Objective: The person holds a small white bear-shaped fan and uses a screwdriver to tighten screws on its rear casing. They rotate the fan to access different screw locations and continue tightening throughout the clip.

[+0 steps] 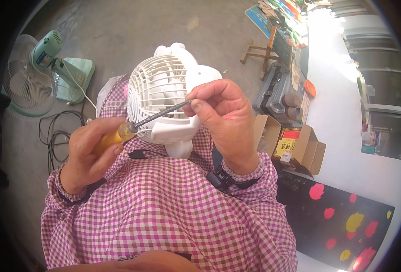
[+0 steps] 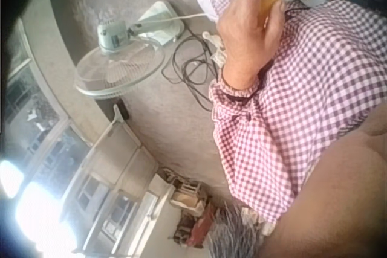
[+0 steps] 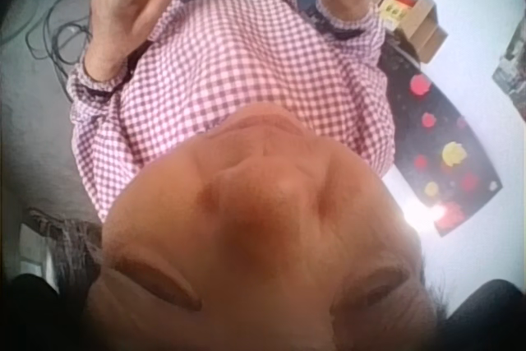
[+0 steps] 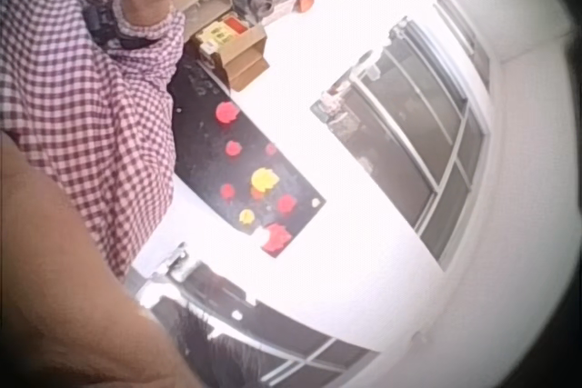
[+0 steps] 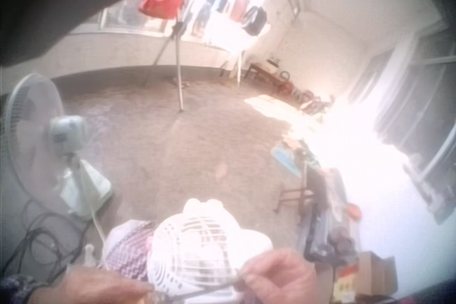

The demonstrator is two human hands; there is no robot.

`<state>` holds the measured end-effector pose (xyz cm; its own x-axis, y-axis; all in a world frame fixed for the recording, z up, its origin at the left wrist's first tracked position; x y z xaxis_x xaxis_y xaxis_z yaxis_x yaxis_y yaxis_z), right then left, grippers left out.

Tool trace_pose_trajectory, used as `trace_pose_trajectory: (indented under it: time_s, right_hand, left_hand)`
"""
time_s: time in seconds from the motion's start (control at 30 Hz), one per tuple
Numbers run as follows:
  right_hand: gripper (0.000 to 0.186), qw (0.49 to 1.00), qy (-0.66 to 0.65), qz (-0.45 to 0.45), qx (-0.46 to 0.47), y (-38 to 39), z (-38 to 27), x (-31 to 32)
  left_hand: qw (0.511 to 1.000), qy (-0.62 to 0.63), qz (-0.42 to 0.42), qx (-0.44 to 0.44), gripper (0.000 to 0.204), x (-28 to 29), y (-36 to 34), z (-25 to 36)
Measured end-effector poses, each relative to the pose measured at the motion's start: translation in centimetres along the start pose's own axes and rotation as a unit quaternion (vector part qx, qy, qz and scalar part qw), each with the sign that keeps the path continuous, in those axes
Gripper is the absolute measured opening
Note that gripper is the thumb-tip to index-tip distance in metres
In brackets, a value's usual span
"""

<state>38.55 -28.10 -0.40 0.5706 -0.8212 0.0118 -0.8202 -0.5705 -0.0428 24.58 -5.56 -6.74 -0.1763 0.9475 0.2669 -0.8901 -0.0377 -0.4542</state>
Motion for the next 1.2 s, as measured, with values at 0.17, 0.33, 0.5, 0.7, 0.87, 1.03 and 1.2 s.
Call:
trace_pose_trajectory:
  time_s: [0.17, 0.33, 0.5, 0.7, 0.87, 1.03, 1.2]
  right_hand:
    - [0.016, 1.0, 0.014, 0.002, 0.005, 0.05, 0.02, -0.39]
    - [0.016, 1.0, 0.009, 0.004, -0.002, 0.09, 0.01, -0.58]
    - [0.016, 1.0, 0.01, 0.001, 0.004, 0.1, 0.09, -0.72]
    - [0.016, 1.0, 0.021, 0.0, 0.004, 0.14, 0.02, -0.76]
    - [0.016, 0.999, 0.033, 0.002, 0.011, 0.15, 0.04, -0.8]
    - [0.016, 0.999, 0.033, -0.006, 0.012, 0.11, 0.09, -0.81]
    - [0.016, 0.999, 0.048, -0.001, 0.011, 0.15, 0.18, -0.89]
  left_hand:
    - [1.0, 0.002, 0.002, 0.002, 0.046, 0.11, 0.24, -0.25]
    - [1.0, 0.001, 0.0, 0.001, 0.046, 0.25, 0.39, -0.34]
    - [1.0, 0.001, 0.001, 0.007, 0.045, 0.3, 0.5, -0.22]
    - [1.0, 0.002, -0.005, 0.022, 0.043, 0.35, 0.54, -0.18]
    - [1.0, -0.008, 0.002, 0.008, 0.044, 0.36, 0.49, -0.23]
    - [1.0, -0.01, 0.001, 0.003, 0.045, 0.33, 0.64, -0.3]
    - [1.0, -0.011, 0.002, 0.004, 0.046, 0.35, 0.81, -0.38]
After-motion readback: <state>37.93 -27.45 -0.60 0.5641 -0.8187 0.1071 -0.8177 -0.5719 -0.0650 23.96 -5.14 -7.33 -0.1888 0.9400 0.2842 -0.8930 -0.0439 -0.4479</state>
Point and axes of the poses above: each hand's wrist, its own y-axis away from the middle knuckle, its own x-axis out of the back of the hand, z = x × y, the point moved 1 cm from there along -y, towards the middle knuckle, and after that the axes turned 4 degrees about y, right-handed, at the moved point
